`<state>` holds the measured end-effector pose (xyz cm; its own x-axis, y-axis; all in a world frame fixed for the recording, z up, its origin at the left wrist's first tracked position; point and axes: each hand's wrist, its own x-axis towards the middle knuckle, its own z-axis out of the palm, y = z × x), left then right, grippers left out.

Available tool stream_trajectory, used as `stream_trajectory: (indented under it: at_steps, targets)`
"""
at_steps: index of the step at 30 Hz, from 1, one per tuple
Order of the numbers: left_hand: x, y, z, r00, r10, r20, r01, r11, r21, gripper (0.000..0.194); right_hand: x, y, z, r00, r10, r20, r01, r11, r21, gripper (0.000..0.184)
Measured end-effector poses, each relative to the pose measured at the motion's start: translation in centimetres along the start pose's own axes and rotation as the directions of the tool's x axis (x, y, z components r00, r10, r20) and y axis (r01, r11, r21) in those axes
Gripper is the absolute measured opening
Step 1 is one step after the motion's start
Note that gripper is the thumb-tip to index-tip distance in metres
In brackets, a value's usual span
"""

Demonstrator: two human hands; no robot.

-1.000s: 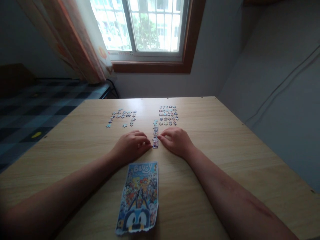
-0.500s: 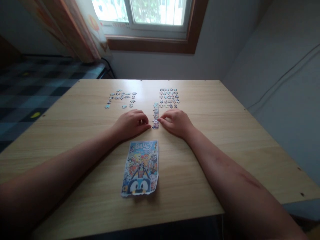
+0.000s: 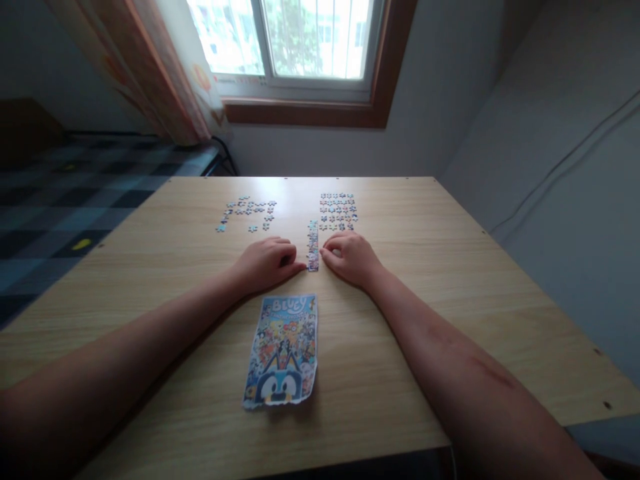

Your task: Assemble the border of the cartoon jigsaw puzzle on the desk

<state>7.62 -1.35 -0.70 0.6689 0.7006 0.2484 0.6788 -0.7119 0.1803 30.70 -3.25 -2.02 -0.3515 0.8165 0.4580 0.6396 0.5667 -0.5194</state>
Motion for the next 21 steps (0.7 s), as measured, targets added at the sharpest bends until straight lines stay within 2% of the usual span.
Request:
stream_trajectory:
  at_steps: [14,21]
  targets:
    - [-0.06,-0.02,-0.12,1.000,0.003,0.017,-0.003,1.000,0.013,0.038,0.13,0.10,0.17,1.000,-0.004,-0.002,0.004,1.000,-0.006,0.020]
    - [-0.16,-0.19,-0.09,1.000,0.017,0.017,-0.018,1.000,0.015,0.037,0.17,0.16,0.06,0.998,0.032,-0.060,-0.034,0.999,-0.035,0.026]
